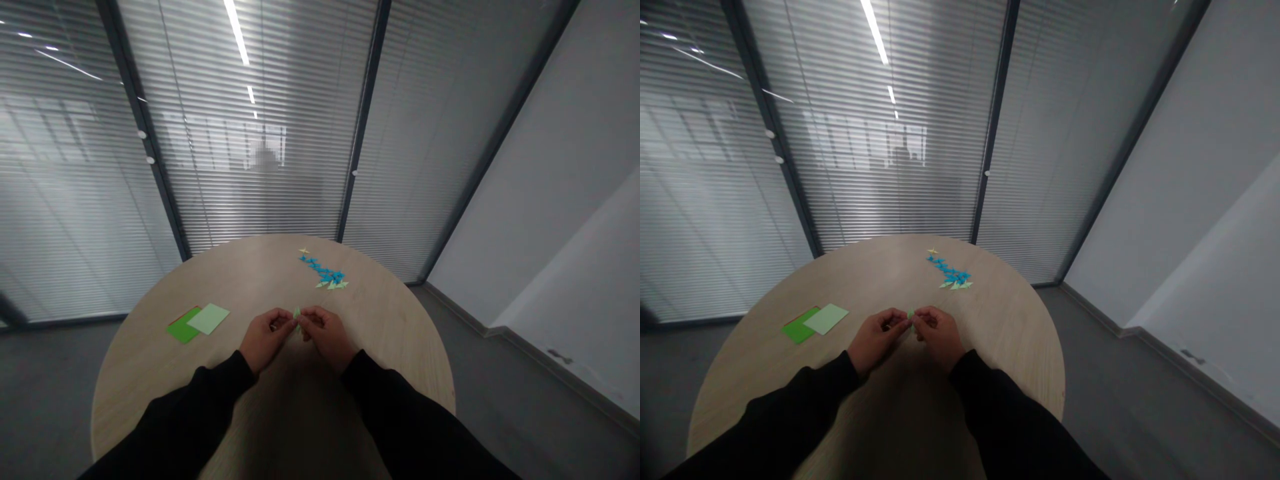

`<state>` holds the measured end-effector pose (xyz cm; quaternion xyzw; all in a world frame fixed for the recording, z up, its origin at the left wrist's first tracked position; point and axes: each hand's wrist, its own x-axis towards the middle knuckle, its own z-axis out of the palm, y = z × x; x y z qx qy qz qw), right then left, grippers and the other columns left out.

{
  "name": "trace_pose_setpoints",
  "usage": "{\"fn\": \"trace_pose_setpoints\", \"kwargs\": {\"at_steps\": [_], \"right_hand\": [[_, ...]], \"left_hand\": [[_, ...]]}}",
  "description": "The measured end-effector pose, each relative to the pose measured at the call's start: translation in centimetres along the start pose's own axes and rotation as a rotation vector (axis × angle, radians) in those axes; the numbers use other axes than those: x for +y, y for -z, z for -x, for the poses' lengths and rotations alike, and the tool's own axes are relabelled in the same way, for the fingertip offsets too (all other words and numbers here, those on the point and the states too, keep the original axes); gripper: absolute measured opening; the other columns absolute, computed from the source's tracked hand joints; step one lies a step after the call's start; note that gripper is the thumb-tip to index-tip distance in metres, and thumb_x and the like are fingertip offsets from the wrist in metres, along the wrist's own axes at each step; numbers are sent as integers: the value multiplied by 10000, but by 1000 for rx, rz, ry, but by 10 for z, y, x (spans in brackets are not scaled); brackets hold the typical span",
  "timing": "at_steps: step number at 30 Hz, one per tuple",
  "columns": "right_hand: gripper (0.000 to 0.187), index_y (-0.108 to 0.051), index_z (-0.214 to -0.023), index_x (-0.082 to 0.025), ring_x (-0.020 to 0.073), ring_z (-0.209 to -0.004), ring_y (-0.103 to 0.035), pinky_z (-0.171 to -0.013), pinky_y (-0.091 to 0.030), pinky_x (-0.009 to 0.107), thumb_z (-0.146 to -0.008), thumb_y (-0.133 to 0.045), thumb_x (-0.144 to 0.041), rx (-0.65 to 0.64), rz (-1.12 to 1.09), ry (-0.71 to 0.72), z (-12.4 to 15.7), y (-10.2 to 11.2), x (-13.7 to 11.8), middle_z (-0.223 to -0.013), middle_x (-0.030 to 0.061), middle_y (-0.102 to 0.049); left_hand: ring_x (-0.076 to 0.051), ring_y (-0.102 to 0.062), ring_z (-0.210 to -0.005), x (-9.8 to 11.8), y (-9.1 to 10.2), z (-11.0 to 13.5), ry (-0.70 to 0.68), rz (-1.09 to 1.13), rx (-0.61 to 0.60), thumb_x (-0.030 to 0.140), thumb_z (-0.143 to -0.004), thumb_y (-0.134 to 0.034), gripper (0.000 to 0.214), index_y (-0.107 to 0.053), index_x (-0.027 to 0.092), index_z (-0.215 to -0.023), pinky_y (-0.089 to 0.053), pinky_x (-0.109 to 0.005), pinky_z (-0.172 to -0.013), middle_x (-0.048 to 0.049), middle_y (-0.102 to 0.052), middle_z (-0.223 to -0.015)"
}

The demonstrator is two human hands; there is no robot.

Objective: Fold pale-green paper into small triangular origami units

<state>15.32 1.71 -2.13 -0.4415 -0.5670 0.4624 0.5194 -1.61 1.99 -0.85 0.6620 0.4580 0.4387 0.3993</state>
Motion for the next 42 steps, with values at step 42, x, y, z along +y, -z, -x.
{"fn": "trace_pose_setpoints", "kwargs": {"at_steps": [42], "right_hand": [[346,-633,-837,-181,126,-697,-604,-688,-467,267,-610,-871,-286,-33,-354,-102,0,3,-7,-789,-15,-659]], "left_hand": [[-122,-572,-671,1,-7,1,206,455,-86,446,-699,-793,401,-720,137,-945,-432,-249,-656,-41,-696,-830]]}}
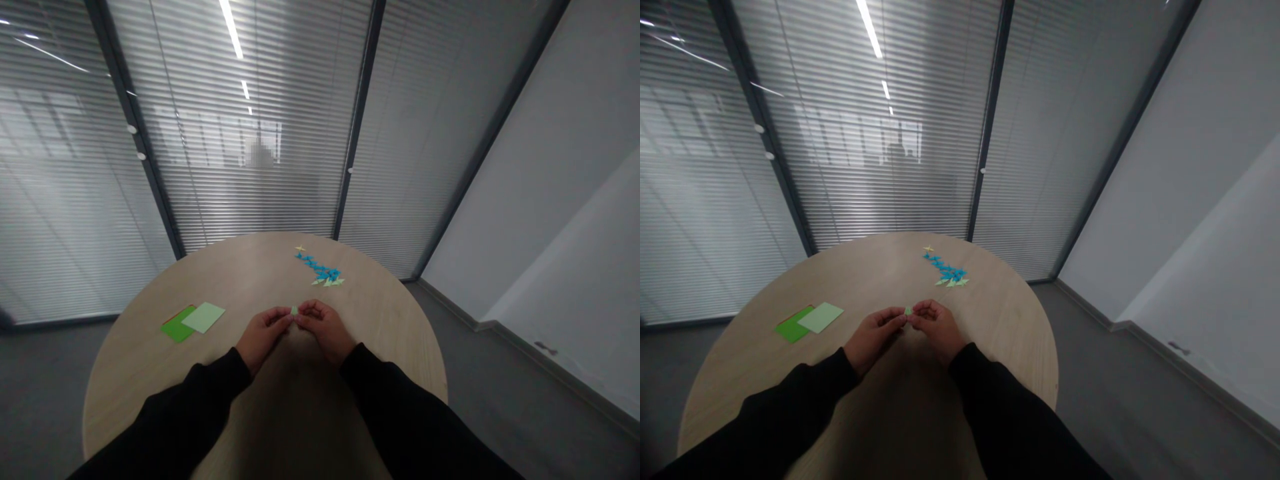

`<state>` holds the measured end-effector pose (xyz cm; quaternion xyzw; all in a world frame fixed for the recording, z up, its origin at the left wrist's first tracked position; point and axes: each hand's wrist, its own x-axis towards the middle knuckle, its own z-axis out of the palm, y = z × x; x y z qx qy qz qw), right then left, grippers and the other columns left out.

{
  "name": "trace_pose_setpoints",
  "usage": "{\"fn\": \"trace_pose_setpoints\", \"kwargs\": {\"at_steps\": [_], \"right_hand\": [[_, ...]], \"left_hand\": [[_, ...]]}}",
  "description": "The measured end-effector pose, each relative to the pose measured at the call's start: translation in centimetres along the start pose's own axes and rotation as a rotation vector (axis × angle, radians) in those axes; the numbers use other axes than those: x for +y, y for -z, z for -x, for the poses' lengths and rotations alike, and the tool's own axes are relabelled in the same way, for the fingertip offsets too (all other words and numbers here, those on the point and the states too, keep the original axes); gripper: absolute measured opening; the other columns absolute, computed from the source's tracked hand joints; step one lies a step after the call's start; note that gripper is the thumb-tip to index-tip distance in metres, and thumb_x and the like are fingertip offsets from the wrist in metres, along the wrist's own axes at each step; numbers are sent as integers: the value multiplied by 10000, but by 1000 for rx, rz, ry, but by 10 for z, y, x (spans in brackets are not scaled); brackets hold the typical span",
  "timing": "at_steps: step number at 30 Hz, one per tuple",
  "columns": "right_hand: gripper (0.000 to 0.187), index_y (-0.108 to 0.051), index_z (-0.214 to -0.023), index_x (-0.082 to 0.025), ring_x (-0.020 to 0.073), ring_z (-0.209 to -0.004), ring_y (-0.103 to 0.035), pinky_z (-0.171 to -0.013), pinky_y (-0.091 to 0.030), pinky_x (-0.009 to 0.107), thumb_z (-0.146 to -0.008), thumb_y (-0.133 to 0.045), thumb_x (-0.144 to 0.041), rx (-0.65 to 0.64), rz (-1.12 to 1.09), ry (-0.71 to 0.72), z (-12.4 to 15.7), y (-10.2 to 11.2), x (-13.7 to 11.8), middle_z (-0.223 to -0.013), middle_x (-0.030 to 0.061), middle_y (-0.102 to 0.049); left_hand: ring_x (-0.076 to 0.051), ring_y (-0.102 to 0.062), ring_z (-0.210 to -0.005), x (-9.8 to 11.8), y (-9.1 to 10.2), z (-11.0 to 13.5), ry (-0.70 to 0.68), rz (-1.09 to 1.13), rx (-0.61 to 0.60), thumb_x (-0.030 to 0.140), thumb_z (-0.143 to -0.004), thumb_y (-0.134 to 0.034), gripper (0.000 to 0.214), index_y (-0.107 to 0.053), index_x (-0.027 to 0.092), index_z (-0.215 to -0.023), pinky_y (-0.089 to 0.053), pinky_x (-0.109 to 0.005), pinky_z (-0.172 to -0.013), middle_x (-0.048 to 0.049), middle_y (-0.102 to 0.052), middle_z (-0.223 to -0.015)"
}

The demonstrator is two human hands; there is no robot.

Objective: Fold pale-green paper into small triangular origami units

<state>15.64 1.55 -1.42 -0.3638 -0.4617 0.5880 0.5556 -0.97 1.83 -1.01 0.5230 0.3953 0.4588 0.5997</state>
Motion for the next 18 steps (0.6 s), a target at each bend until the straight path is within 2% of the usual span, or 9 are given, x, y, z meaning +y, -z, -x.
{"fn": "trace_pose_setpoints", "kwargs": {"at_steps": [6,9,13,18], "right_hand": [[321,-598,-782,-194,122,-673,-593,-675,-464,260,-626,-861,-292,-79,-12,-20,0,2,-3,-749,-25,-650],[330,-621,-822,-201,134,-707,-610,-699,-488,272,-629,-860,-322,-85,3,-3,0,2,-4,-793,-15,-659],[372,-655,-901,-197,137,-716,-630,-743,-511,300,-641,-860,-368,-88,-35,-32,-2,3,-3,-816,0,-671],[328,-669,-827,-167,127,-665,-609,-717,-498,297,-678,-837,-406,-101,38,-53,-1,3,-1,-731,2,-665]], "left_hand": [[-112,-539,-616,3,-2,1,22,9,-28,443,-709,-786,355,-696,143,-877,-401,-234,-590,-8,-643,-723],[-112,-548,-617,5,-2,2,0,6,-38,453,-711,-788,372,-687,143,-892,-411,-234,-591,-12,-647,-721],[-118,-589,-661,2,-1,1,-62,103,31,431,-666,-831,433,-641,156,-942,-445,-240,-633,-25,-675,-802],[-117,-579,-642,-4,2,-2,-76,84,57,422,-671,-825,374,-643,148,-848,-436,-241,-629,-9,-663,-724]]}}
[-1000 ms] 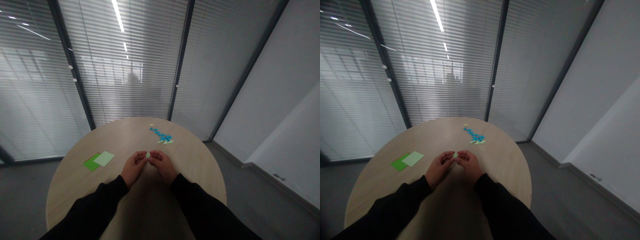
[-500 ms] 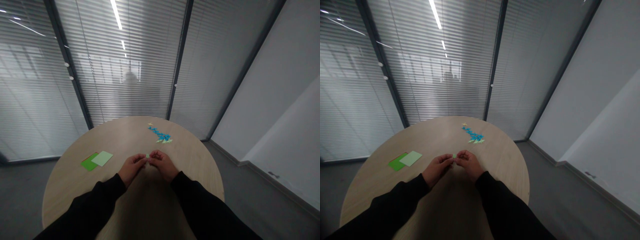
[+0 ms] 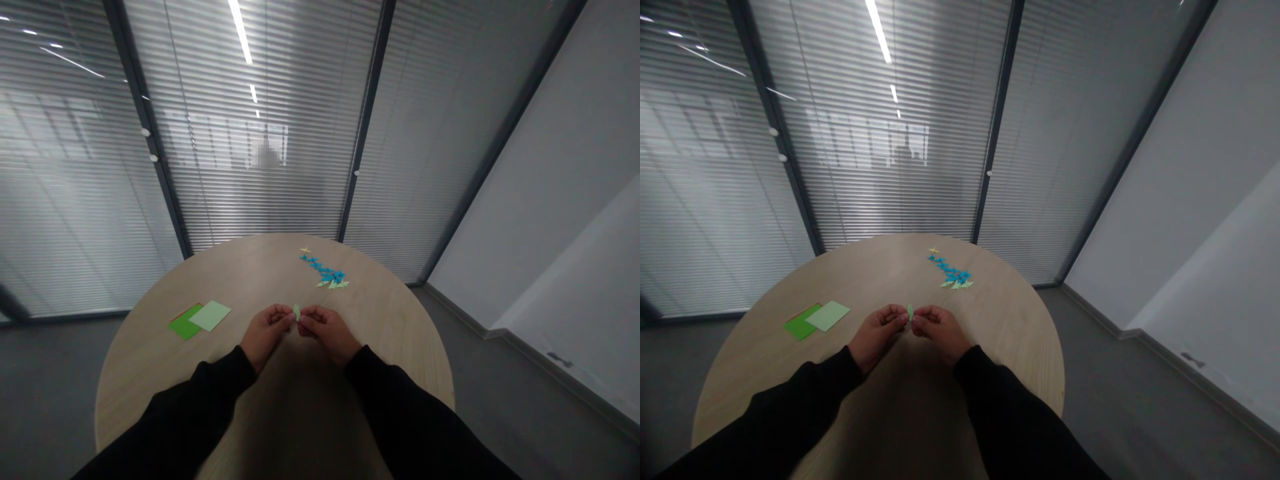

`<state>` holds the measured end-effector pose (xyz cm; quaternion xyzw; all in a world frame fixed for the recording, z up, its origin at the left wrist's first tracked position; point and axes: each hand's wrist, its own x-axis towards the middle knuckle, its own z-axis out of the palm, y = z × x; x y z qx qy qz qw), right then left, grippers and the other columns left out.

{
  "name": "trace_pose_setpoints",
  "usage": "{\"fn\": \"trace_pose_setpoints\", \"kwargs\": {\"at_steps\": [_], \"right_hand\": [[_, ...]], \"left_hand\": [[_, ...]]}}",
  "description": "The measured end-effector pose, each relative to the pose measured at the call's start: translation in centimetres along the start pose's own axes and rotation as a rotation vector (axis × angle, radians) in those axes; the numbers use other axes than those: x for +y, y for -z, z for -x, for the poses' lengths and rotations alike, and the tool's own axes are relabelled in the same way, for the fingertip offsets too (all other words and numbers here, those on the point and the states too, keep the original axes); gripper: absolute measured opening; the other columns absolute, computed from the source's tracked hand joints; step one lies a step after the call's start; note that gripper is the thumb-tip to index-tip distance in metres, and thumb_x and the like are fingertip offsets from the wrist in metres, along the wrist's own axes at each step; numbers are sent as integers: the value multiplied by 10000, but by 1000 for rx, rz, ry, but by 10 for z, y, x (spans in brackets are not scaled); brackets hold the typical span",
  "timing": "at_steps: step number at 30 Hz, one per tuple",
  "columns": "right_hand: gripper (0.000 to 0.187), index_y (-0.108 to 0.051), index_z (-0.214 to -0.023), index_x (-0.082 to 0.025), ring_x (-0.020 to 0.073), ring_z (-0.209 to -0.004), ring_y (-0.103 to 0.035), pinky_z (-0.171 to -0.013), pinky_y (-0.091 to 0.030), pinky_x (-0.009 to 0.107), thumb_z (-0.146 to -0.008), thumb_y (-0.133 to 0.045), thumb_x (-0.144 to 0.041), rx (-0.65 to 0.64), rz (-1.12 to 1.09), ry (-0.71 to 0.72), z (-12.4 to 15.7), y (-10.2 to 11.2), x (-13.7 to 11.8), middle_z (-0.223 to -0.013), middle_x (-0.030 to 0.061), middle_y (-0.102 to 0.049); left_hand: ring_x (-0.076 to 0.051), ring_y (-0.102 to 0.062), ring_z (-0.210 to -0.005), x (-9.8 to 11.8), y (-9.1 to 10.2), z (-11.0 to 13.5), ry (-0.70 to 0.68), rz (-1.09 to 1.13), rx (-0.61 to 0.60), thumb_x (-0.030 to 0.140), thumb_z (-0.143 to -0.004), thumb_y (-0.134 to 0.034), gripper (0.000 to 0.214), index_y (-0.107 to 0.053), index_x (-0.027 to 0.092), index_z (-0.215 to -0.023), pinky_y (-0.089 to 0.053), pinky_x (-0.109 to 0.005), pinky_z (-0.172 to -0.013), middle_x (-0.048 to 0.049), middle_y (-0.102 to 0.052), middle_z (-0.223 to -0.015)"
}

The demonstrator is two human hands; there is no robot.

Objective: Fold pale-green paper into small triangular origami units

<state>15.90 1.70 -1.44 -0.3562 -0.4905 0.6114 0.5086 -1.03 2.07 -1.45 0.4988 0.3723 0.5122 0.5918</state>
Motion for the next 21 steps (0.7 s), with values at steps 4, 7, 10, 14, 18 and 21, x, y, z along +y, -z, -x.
{"fn": "trace_pose_setpoints", "kwargs": {"at_steps": [4,7,10,14,18,21], "right_hand": [[275,-693,-814,-163,141,-686,-612,-711,-486,296,-758,-765,-422,4,167,83,0,0,1,-728,12,-681],[262,-708,-832,-169,152,-701,-623,-724,-489,306,-770,-747,-421,27,227,114,-1,1,2,-746,18,-699],[248,-708,-821,-176,157,-710,-631,-724,-488,304,-780,-734,-419,31,233,137,-2,2,2,-745,18,-702],[245,-698,-828,-182,171,-714,-647,-700,-489,305,-753,-750,-410,89,238,131,0,-1,0,-751,26,-708],[198,-685,-807,-187,173,-698,-643,-674,-486,301,-741,-743,-364,140,299,147,2,-4,-1,-758,29,-704],[135,-665,-789,-196,166,-684,-626,-651,-486,291,-742,-711,-314,186,342,199,3,-6,-2,-754,20,-683]], "left_hand": [[-151,-625,-687,1,-1,0,11,-47,32,448,-673,-812,373,-675,147,-847,-472,-272,-667,-36,-700,-744],[-170,-647,-715,3,-2,2,-9,-111,61,465,-690,-794,371,-708,144,-855,-493,-293,-705,-52,-724,-771],[-192,-678,-789,5,-4,5,-4,-118,47,466,-729,-770,376,-744,138,-911,-513,-322,-787,-84,-762,-855],[-216,-702,-856,7,-7,8,24,-59,56,412,-670,-831,371,-765,152,-928,-525,-346,-850,-93,-786,-922],[-208,-698,-798,11,-10,9,19,-80,107,401,-654,-837,336,-766,151,-867,-536,-331,-780,-79,-785,-853],[-184,-679,-746,12,-12,10,14,-87,109,413,-674,-820,327,-751,151,-856,-524,-301,-720,-61,-770,-811]]}}
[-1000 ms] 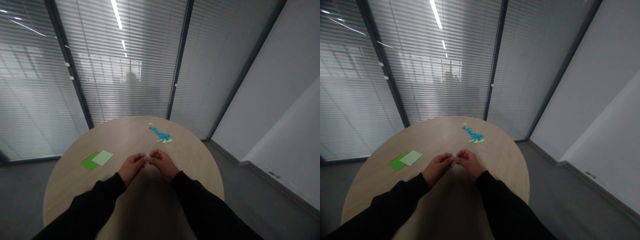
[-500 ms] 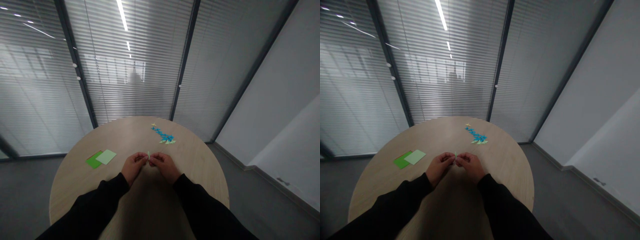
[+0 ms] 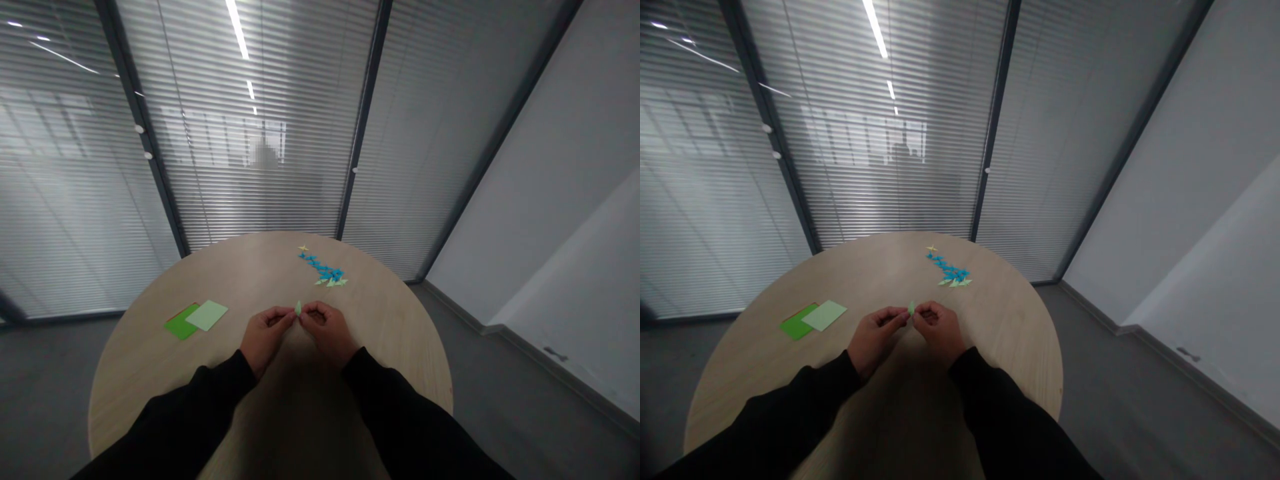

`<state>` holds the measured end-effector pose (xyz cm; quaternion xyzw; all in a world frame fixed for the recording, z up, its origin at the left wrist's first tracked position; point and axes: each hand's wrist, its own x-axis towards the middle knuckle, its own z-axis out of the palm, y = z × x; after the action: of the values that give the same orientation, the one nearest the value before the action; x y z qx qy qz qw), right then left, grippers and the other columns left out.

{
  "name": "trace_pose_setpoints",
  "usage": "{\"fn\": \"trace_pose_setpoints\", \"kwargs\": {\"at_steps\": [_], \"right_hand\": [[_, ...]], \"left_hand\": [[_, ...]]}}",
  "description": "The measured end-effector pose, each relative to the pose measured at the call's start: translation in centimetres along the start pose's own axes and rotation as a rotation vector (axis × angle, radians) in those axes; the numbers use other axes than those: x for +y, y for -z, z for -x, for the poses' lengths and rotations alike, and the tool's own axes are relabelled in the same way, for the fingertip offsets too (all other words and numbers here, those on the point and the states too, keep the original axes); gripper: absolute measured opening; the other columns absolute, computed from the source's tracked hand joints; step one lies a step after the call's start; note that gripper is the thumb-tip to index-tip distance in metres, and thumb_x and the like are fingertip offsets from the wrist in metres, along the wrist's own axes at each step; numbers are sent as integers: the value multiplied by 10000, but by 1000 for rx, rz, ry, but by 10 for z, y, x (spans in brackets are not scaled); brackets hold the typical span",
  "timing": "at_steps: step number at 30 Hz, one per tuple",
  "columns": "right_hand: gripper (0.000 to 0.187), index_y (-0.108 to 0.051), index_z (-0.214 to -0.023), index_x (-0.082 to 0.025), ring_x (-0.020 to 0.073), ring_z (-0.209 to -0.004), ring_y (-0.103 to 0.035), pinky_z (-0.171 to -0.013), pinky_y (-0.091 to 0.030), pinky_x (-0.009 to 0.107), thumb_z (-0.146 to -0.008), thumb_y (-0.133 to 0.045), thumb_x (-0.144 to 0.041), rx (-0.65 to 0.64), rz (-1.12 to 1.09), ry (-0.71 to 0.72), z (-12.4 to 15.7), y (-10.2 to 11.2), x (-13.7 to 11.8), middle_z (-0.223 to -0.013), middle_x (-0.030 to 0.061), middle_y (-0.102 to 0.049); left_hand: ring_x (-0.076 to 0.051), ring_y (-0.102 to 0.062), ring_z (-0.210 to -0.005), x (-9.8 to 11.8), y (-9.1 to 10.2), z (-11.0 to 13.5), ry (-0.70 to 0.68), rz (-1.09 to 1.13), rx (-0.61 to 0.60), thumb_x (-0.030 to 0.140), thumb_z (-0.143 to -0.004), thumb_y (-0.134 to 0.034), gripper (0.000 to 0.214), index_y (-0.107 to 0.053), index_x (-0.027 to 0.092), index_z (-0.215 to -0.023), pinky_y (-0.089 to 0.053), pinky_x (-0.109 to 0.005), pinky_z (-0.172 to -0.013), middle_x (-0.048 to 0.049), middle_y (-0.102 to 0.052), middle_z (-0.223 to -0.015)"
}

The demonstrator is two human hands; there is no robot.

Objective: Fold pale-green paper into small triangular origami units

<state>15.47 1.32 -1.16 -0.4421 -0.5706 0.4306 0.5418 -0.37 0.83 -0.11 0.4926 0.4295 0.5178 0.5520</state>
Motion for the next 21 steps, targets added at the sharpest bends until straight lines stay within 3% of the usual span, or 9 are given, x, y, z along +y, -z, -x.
{"fn": "trace_pose_setpoints", "kwargs": {"at_steps": [5,14,21], "right_hand": [[108,-627,-745,-200,189,-815,-650,-735,-521,314,-708,-702,-269,29,-48,67,2,-3,-2,-907,53,-691],[172,-594,-808,-196,158,-700,-642,-665,-524,278,-724,-718,-280,69,-38,122,3,-5,0,-766,14,-659],[164,-560,-805,-198,136,-661,-608,-622,-503,255,-745,-701,-256,75,23,157,2,-5,2,-730,-10,-614]], "left_hand": [[-181,-676,-790,-2,-1,0,-72,-16,-25,409,-689,-803,327,-701,161,-876,-512,-298,-748,-51,-748,-857],[-174,-663,-787,-7,-2,-3,-126,27,-51,402,-701,-796,430,-656,157,-1026,-509,-307,-771,-35,-706,-845],[-191,-675,-798,-7,0,-4,-89,-95,-83,439,-761,-737,343,-709,144,-934,-504,-309,-769,-69,-752,-890]]}}
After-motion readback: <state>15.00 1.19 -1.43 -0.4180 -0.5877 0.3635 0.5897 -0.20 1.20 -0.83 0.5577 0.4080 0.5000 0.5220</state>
